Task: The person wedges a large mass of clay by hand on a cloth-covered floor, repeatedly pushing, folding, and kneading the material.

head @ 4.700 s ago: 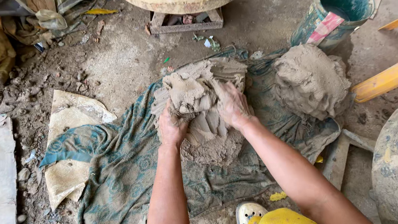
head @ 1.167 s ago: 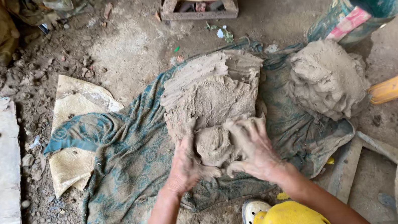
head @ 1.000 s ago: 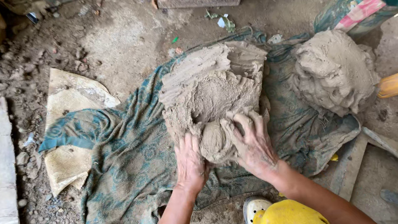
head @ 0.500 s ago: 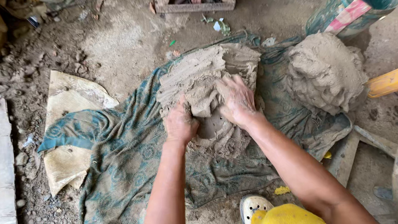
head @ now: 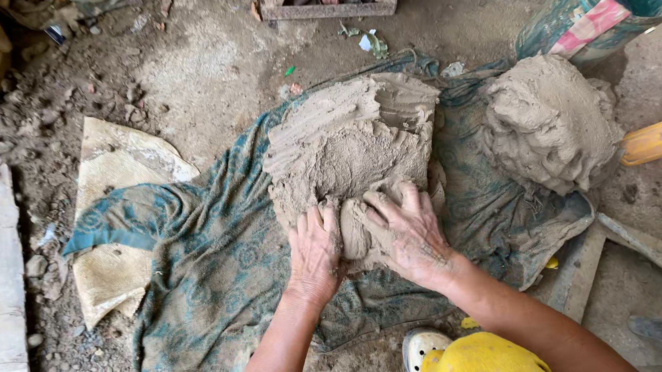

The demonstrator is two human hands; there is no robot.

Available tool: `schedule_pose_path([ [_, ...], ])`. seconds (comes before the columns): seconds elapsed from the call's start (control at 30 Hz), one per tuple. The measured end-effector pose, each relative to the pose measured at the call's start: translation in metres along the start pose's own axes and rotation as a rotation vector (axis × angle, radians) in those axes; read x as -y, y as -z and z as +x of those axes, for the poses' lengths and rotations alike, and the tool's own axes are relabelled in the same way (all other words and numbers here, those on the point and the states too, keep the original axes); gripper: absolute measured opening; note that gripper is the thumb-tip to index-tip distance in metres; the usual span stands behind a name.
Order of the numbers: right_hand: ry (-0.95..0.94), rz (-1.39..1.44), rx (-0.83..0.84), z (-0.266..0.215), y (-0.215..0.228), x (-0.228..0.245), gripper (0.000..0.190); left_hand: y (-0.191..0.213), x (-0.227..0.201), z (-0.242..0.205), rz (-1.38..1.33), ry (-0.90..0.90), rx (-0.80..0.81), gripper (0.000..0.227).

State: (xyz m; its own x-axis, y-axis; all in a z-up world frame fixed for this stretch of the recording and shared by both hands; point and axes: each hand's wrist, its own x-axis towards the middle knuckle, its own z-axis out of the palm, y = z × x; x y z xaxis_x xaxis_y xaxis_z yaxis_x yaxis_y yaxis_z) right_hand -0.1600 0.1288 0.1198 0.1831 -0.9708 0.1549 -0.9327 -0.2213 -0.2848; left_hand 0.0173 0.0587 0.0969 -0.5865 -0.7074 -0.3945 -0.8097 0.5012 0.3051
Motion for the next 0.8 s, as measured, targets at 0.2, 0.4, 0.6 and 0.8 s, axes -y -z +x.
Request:
schedule_pose_path([
  [0.2, -0.146, -0.073, 0.079, 0.036, -0.047, -0.039, 0.084, -0.035, 0.033, 0.060, -0.059, 0.020, -0.290, 0.068],
  [0.4, -0.391, 0.013, 0.130, 0.070, -0.077, -0.075, 0.070, -0.036, 0.053, 0.097, -0.189, 0.048, -0.376, 0.087],
  [0.6, -0.279, -0.096, 0.214, 0.038, -0.045, -0.034, 0.088, 0.012, 0.041, 0.054, -0.650, -0.256, -0.135, 0.112],
  [0.8, -0.094, 0.294, -0.061, -0.024, -0.005, 0.010, 0.074, 0.019, 0.038, 0.005, -0.712, -0.083, 0.096, 0.113],
])
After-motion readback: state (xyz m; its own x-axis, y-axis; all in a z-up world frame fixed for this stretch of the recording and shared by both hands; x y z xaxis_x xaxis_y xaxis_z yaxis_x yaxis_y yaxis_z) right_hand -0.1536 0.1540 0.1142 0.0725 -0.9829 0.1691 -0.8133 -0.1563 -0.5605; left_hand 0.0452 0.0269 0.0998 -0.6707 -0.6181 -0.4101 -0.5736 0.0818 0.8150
